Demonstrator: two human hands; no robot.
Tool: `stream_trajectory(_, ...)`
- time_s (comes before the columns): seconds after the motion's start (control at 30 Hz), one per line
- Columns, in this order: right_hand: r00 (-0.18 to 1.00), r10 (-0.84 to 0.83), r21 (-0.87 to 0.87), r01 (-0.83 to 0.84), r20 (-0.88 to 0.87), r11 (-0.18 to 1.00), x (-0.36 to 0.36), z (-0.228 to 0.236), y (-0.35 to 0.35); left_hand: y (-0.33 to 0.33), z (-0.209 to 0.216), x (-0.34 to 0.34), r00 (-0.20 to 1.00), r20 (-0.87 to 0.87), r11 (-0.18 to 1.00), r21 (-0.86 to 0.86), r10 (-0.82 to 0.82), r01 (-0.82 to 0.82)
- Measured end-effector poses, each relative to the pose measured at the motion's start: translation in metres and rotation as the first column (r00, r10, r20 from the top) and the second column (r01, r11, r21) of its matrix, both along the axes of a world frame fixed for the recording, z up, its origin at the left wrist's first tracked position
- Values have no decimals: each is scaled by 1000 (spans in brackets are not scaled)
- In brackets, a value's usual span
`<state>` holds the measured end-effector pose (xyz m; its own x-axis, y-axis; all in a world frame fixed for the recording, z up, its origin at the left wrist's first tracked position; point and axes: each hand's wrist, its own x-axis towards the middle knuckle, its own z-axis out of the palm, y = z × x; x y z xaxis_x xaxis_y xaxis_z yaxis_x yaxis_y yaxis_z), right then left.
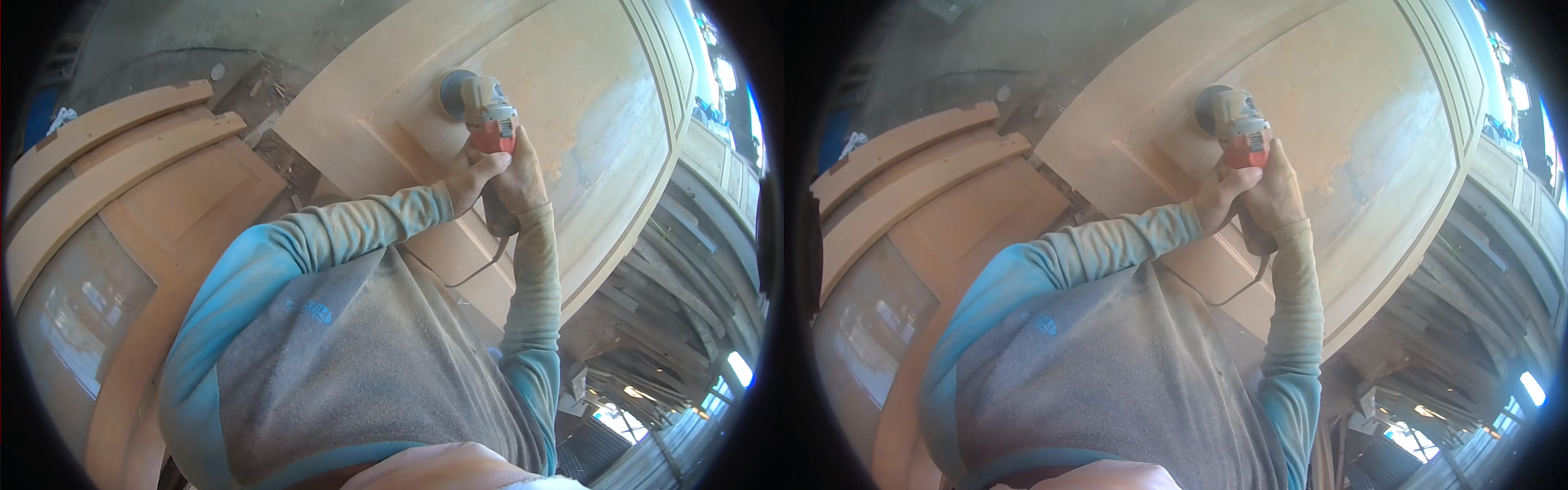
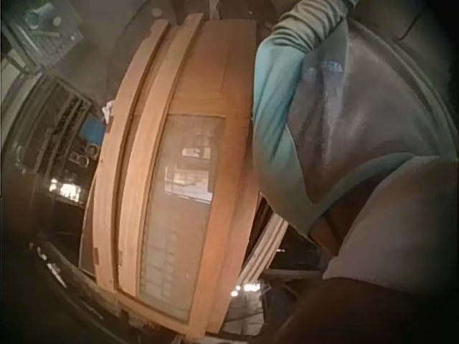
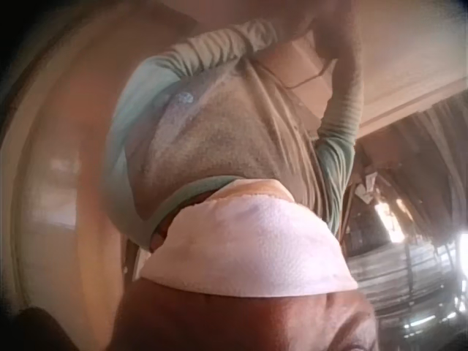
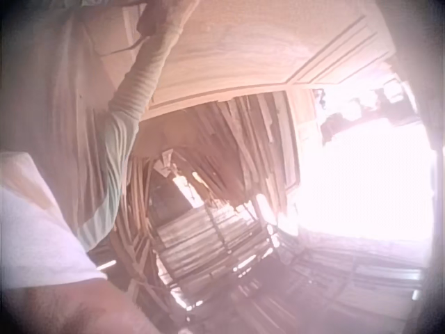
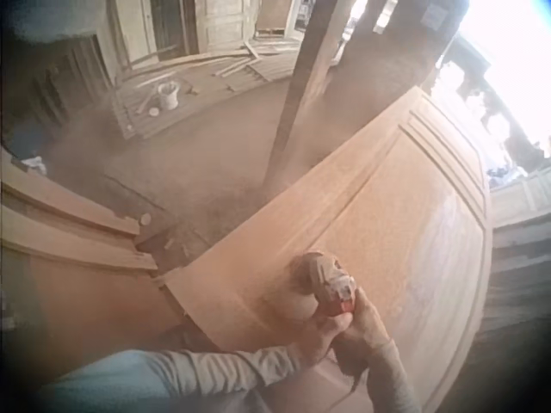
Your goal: The person sands a wooden door panel using an electric sander, then stops to change the sanding disc on the tool before resuming the sanding process across the surface.
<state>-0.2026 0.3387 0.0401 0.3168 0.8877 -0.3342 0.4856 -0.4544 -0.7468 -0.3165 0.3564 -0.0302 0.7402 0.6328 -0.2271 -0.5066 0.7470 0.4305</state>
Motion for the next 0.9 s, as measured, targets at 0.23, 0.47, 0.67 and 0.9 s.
stream_trajectory(0.23,993,-98,8,98,-62,995,37,4,34,36,-3,49,998,14,998,-6,-60,60)
stream_trajectory(0.47,992,-124,-4,124,2,992,64,-8,28,38,-13,71,987,57,988,-27,-152,154)
stream_trajectory(0.67,999,-33,38,32,35,999,-5,29,-31,-27,-12,7,994,84,996,68,-68,62)
stream_trajectory(0.9,997,37,-156,-27,64,987,27,40,-26,-26,18,23,995,86,998,-9,-54,55)
